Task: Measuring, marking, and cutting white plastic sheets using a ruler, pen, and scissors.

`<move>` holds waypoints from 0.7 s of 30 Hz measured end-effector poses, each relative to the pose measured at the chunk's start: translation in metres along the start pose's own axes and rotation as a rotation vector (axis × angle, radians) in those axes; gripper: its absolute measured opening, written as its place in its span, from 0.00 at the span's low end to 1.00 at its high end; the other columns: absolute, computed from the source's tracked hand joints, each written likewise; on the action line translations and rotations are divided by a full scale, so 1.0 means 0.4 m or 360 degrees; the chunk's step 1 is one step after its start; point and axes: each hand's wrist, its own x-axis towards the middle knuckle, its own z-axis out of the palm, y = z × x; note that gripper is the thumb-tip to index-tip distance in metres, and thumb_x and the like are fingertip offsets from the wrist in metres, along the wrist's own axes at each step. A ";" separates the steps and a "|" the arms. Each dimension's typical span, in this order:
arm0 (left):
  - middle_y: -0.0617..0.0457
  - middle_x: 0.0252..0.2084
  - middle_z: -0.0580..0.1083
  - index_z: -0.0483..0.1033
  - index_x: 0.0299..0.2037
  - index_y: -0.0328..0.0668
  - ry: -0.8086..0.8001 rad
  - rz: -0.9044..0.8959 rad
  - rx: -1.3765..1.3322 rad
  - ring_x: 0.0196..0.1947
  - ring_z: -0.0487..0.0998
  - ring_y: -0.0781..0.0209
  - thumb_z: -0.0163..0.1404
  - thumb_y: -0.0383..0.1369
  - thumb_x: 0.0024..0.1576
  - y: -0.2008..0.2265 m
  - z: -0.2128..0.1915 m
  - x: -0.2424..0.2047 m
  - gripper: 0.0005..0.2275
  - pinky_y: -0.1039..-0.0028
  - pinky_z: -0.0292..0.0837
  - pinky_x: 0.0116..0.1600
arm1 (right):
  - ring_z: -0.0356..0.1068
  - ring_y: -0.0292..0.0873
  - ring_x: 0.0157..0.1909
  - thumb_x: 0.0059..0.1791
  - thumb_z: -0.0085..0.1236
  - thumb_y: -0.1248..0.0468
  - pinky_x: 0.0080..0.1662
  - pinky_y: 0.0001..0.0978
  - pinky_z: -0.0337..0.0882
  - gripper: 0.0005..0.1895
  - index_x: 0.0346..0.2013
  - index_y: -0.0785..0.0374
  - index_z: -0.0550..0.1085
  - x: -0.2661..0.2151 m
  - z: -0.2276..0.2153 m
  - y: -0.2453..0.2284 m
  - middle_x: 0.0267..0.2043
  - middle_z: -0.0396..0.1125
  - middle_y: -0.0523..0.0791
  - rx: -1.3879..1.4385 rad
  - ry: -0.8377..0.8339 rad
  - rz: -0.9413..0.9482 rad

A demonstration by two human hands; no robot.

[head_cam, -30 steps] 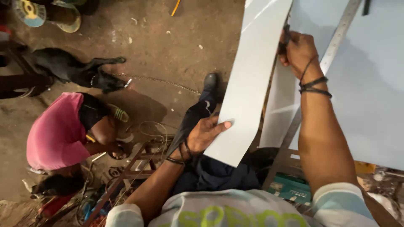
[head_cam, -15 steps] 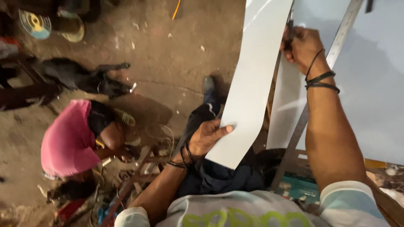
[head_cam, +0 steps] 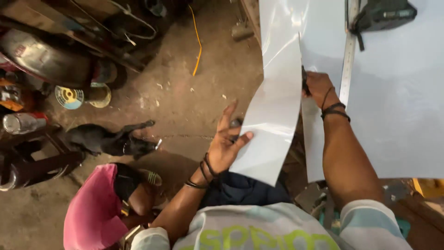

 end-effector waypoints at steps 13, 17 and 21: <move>0.56 0.49 0.81 0.82 0.48 0.53 -0.0464 0.0598 -0.0030 0.60 0.78 0.46 0.55 0.38 0.63 0.032 0.023 0.031 0.07 0.58 0.73 0.66 | 0.72 0.54 0.46 0.58 0.61 0.50 0.49 0.46 0.71 0.20 0.52 0.65 0.79 -0.127 0.013 -0.095 0.46 0.73 0.58 -0.0549 0.0104 0.0171; 0.45 0.52 0.79 0.76 0.58 0.47 -0.0536 0.0280 0.0466 0.59 0.76 0.38 0.56 0.37 0.59 0.002 0.006 0.121 0.17 0.51 0.72 0.64 | 0.72 0.58 0.54 0.55 0.61 0.47 0.53 0.49 0.71 0.21 0.53 0.59 0.80 -0.138 0.033 -0.168 0.49 0.74 0.55 -0.0688 0.0137 0.0220; 0.45 0.55 0.78 0.72 0.63 0.50 -0.0567 -0.0104 0.0721 0.58 0.77 0.40 0.55 0.46 0.59 -0.104 0.046 0.271 0.23 0.52 0.71 0.63 | 0.75 0.60 0.51 0.50 0.60 0.60 0.50 0.52 0.77 0.16 0.48 0.67 0.80 -0.093 -0.023 -0.078 0.47 0.77 0.54 -0.1784 -0.0348 -0.0702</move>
